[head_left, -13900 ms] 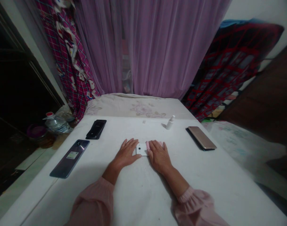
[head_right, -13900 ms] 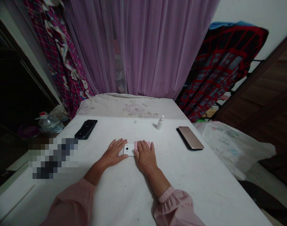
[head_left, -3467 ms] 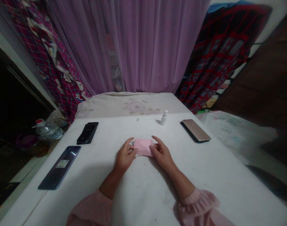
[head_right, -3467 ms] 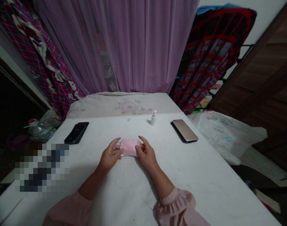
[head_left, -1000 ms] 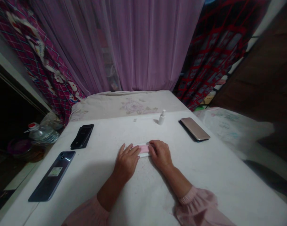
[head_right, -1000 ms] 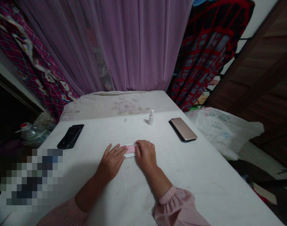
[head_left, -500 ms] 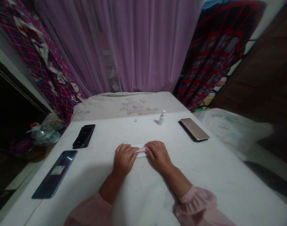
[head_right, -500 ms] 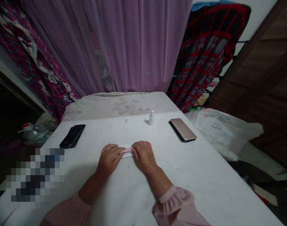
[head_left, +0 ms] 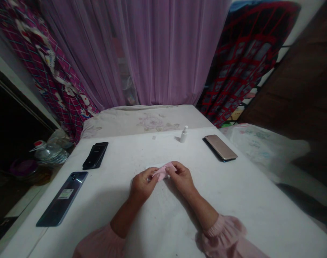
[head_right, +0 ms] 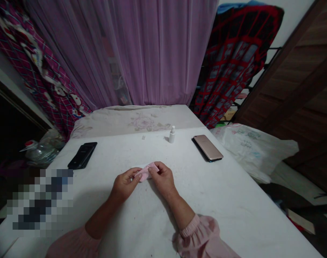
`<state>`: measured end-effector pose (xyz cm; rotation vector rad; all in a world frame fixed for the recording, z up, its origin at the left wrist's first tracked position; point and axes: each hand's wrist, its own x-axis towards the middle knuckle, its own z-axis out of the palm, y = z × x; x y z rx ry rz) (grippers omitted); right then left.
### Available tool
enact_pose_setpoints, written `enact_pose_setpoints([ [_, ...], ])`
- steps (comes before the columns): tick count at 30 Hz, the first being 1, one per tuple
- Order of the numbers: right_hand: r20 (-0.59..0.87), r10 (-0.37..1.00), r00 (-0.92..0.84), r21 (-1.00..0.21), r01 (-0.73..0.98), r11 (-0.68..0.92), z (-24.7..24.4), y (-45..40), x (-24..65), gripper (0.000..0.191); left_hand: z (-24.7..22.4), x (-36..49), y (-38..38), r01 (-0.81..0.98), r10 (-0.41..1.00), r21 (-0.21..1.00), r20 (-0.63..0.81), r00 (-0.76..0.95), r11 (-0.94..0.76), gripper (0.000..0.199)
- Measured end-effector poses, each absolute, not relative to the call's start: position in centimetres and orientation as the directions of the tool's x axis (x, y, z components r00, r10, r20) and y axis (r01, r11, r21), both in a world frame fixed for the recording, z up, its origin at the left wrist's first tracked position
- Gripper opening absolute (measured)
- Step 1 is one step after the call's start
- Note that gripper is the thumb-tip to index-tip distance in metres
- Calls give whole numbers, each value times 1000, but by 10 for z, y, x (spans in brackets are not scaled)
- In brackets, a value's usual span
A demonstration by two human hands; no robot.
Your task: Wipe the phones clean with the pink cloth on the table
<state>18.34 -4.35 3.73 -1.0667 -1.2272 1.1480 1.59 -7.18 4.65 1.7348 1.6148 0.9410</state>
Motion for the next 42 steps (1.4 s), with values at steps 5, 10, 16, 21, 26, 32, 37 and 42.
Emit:
enact_pose_setpoints([
  [5,187,982,-3,-974,128,186,41,-48,187,34,46,15,-73,562,994,820,99,41,-105,24],
  [10,300,952,-61,-880,367,301,45,-51,192,30,44,9,-70,634,988,768,147,-36,-91,23],
  [16,262,962,80,-701,700,133,41,-44,201,23,38,-1,-66,786,898,543,439,36,-297,21],
  [21,364,930,-52,-527,811,252,37,-41,203,13,24,-6,-63,845,859,406,498,115,-349,26],
  [26,446,857,-257,-437,773,459,33,-39,199,35,18,-10,-60,845,872,420,478,103,-331,27],
  [32,378,831,-409,-326,781,533,42,-44,198,38,26,-13,-63,872,929,400,339,146,-283,30],
  [37,351,863,-363,-255,850,461,43,-47,197,41,29,-13,-65,874,939,399,305,161,-279,32],
  [42,300,839,-454,-187,835,518,35,-46,199,44,31,-13,-65,875,943,395,284,175,-282,33],
])
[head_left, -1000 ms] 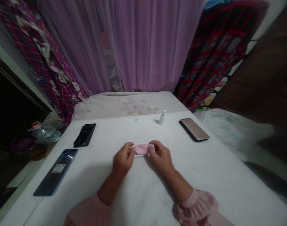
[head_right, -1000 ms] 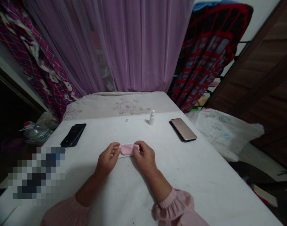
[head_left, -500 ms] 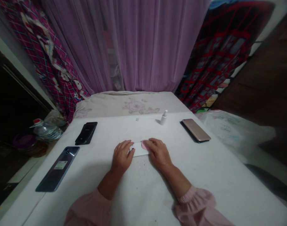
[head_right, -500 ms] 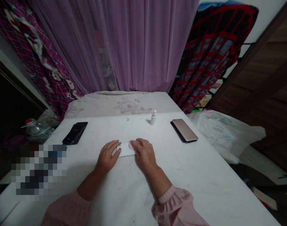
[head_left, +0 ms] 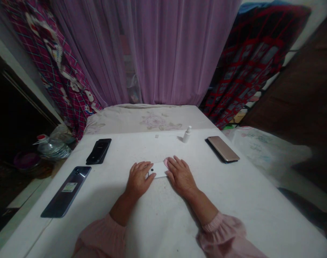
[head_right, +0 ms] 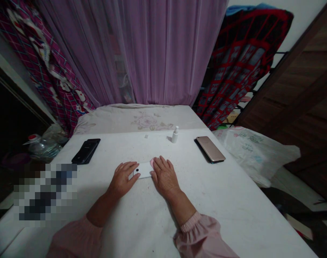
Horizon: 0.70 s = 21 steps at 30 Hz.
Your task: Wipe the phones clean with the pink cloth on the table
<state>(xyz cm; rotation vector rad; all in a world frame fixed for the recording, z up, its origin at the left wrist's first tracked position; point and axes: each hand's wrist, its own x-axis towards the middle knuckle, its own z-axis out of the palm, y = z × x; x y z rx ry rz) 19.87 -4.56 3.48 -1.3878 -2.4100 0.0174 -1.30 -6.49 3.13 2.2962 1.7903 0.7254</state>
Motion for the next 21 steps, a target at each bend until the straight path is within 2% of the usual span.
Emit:
enact_pose_setpoints([
  [5,253,845,-471,-175,837,519,35,-50,198,48,35,-13,-67,881,946,373,248,207,-291,39],
  [13,283,822,-493,-182,814,551,29,-69,203,52,37,-12,-68,893,950,344,213,227,-290,44],
  [21,273,866,-419,-170,865,472,29,-53,199,51,39,-11,-67,895,948,328,201,246,-302,42],
])
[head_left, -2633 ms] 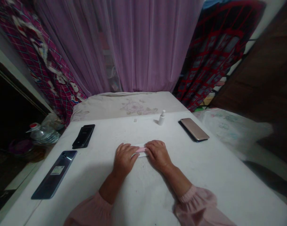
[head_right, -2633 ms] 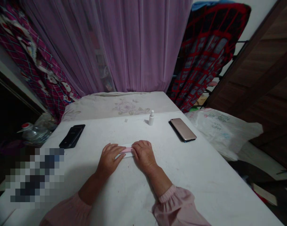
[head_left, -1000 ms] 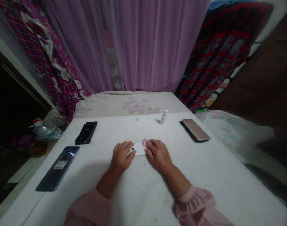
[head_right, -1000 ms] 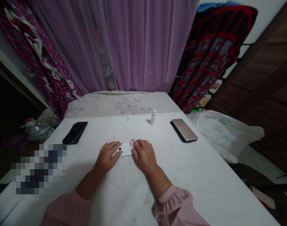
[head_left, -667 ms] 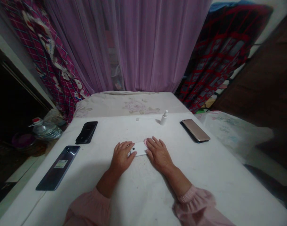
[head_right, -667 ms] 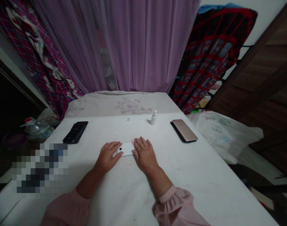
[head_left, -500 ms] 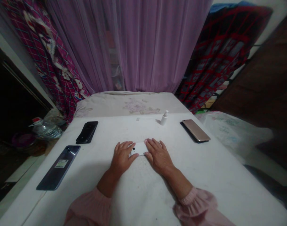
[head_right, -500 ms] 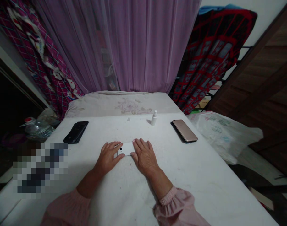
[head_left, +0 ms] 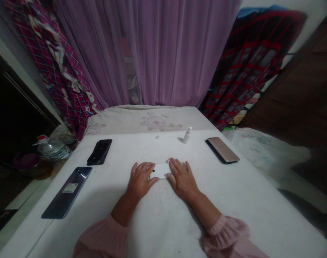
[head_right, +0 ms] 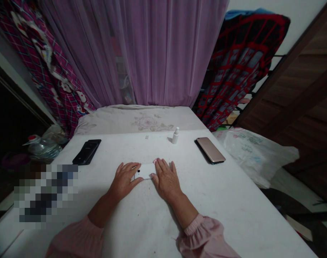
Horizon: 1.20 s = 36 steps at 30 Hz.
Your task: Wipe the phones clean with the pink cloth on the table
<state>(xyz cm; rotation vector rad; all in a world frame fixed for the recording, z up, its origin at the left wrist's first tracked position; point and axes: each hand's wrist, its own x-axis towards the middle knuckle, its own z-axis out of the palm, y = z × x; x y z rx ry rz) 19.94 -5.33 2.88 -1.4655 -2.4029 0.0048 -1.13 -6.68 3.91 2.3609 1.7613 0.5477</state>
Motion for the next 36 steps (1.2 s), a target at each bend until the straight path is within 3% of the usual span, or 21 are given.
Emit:
enact_pose_setpoints([
  [10,346,808,-477,-169,815,554,18,-82,206,62,35,-10,-67,894,939,317,237,248,-316,44],
  [17,316,863,-394,-185,867,463,21,-61,199,58,37,-9,-66,890,943,332,225,246,-311,42],
  [23,329,795,-509,-176,794,582,22,-78,189,60,39,-5,-67,893,944,341,247,217,-294,41],
  [30,312,888,-339,-191,893,408,19,-66,200,57,33,-9,-66,890,942,334,239,238,-309,51],
  [36,339,854,-394,-167,868,467,18,-71,192,61,22,-19,-64,868,934,358,225,278,-344,52],
])
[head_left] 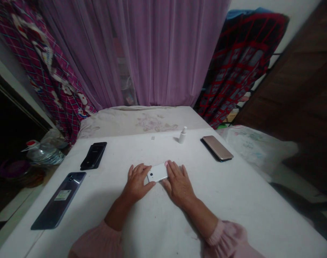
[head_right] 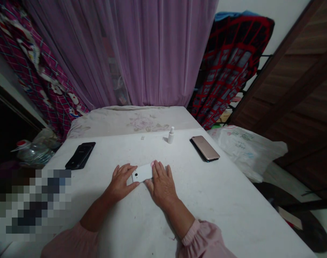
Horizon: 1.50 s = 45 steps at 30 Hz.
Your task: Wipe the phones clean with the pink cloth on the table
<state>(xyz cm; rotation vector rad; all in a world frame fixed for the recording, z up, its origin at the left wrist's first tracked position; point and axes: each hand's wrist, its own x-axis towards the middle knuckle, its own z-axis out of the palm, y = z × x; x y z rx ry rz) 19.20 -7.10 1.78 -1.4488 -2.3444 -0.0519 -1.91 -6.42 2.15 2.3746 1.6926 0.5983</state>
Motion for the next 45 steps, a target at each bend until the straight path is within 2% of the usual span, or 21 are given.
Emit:
enact_pose_setpoints([
  [3,352,794,-495,-156,805,572,18,-81,182,66,18,-20,-64,868,929,354,249,273,-349,53],
  [5,341,787,-514,-160,793,587,18,-84,179,66,17,-19,-64,868,928,353,257,270,-350,54],
  [11,323,885,-336,-175,898,404,14,-71,195,62,18,-17,-64,874,934,355,254,252,-332,53],
  [13,326,889,-321,-170,905,390,14,-70,196,64,19,-16,-65,874,936,358,253,246,-327,52],
  [20,307,782,-542,-176,775,607,21,-86,179,68,22,-14,-65,886,933,328,259,250,-329,53],
  [28,332,882,-336,-179,895,408,15,-68,195,62,17,-17,-64,894,922,290,290,257,-341,54],
  [32,306,889,-342,-168,899,404,16,-68,195,62,19,-19,-66,902,921,292,322,220,-317,56],
  [41,205,938,-281,-185,930,319,24,-55,191,62,19,-27,-61,875,948,379,217,231,-300,53],
  [45,198,900,-389,-207,881,426,31,-51,177,61,19,-24,-59,876,950,389,234,205,-285,51],
])
